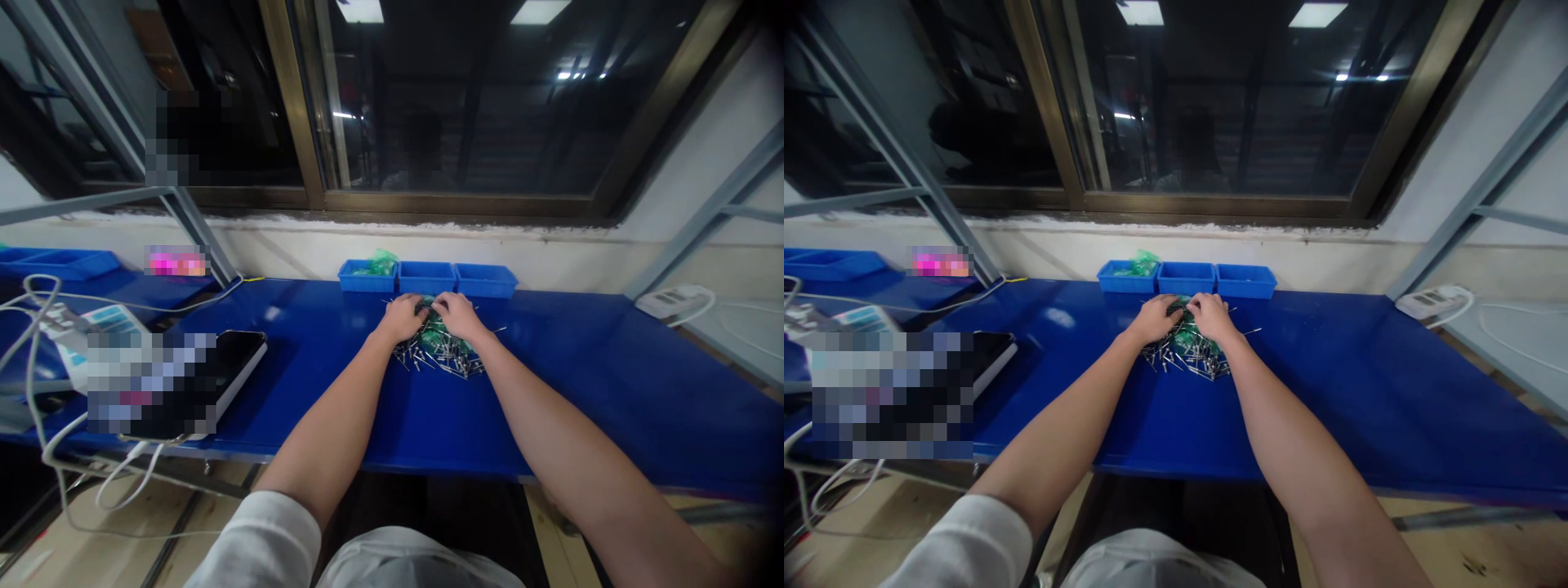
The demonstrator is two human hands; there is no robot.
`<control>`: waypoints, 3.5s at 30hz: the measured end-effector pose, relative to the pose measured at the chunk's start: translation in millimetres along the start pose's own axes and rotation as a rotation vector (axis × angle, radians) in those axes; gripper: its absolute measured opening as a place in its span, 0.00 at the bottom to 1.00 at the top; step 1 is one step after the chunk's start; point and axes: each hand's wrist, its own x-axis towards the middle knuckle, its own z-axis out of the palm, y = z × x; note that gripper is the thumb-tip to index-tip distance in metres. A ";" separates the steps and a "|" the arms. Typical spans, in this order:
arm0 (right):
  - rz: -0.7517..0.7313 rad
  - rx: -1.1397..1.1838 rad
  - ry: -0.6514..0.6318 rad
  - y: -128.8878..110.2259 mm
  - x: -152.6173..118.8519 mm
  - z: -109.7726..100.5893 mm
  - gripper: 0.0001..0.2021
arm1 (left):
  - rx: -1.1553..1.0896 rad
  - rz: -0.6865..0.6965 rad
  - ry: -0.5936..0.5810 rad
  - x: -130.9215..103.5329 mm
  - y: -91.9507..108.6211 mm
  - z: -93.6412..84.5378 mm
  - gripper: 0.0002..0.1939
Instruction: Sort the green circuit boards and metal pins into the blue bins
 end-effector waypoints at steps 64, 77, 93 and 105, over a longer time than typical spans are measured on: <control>0.126 0.050 -0.171 7.7 3.2 -5.7 0.10 | 0.106 0.030 -0.102 -0.1 -6.5 -0.8 0.16; 0.042 0.197 0.045 10.9 0.7 0.9 0.07 | 0.058 -0.032 -0.052 -0.5 -1.1 -1.3 0.13; 0.010 0.480 0.200 -8.2 -0.7 -10.0 0.08 | -0.006 0.087 0.027 -1.4 8.1 -6.9 0.14; 0.021 0.777 0.058 -3.4 -0.7 -10.9 0.12 | -0.021 0.017 0.019 0.2 7.8 -10.7 0.10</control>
